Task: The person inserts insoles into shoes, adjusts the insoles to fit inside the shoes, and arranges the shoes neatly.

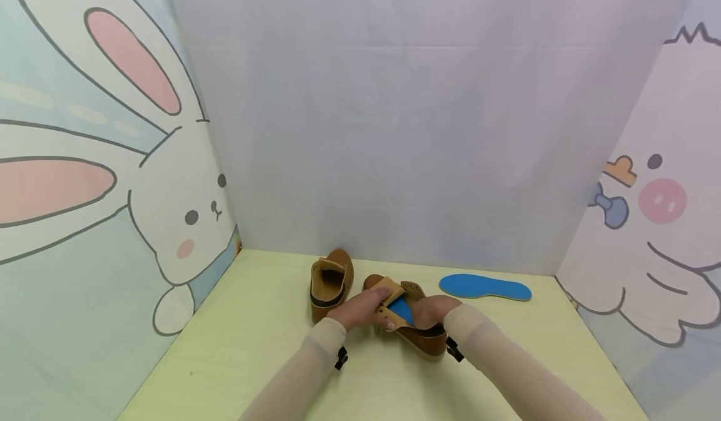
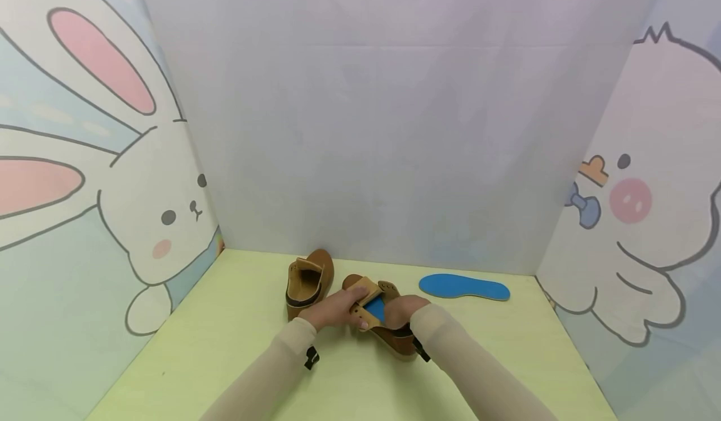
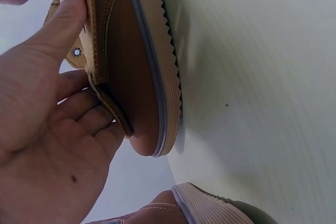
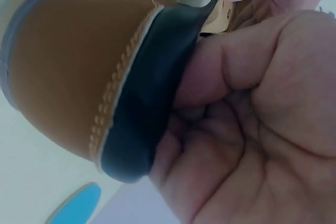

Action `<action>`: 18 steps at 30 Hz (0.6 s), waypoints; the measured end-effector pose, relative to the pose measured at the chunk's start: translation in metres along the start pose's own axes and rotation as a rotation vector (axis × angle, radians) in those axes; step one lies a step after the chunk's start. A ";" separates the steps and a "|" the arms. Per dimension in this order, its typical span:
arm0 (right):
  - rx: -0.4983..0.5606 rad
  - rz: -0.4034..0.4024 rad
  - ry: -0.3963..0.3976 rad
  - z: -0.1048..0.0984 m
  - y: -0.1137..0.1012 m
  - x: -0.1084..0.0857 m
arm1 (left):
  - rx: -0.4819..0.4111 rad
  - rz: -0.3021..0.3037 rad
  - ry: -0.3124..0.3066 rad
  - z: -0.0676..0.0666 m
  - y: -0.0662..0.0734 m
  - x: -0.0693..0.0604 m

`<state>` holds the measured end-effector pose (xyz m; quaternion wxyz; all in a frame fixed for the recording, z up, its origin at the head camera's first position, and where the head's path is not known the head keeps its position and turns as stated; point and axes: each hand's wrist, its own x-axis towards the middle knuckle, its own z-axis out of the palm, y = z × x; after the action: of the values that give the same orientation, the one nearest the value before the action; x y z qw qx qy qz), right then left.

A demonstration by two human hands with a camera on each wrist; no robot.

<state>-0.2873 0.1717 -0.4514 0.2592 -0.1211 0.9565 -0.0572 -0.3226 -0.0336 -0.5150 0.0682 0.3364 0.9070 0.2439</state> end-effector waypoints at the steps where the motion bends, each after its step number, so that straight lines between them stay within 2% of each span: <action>1: 0.009 -0.018 0.011 0.000 0.000 0.001 | -0.001 -0.002 -0.001 0.000 0.000 0.000; 6: 0.018 -0.097 0.034 0.003 0.003 0.009 | -0.019 -0.014 -0.007 -0.001 -0.001 -0.001; 13: -0.025 -0.106 0.029 0.007 0.003 0.009 | -0.008 -0.007 -0.014 0.001 -0.001 -0.004; 18: -0.069 -0.081 0.022 0.005 0.001 0.005 | -0.002 -0.004 -0.007 0.001 -0.003 -0.004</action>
<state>-0.2891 0.1706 -0.4586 0.2417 -0.1678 0.9551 -0.0360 -0.3209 -0.0372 -0.5175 0.0724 0.3352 0.9073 0.2433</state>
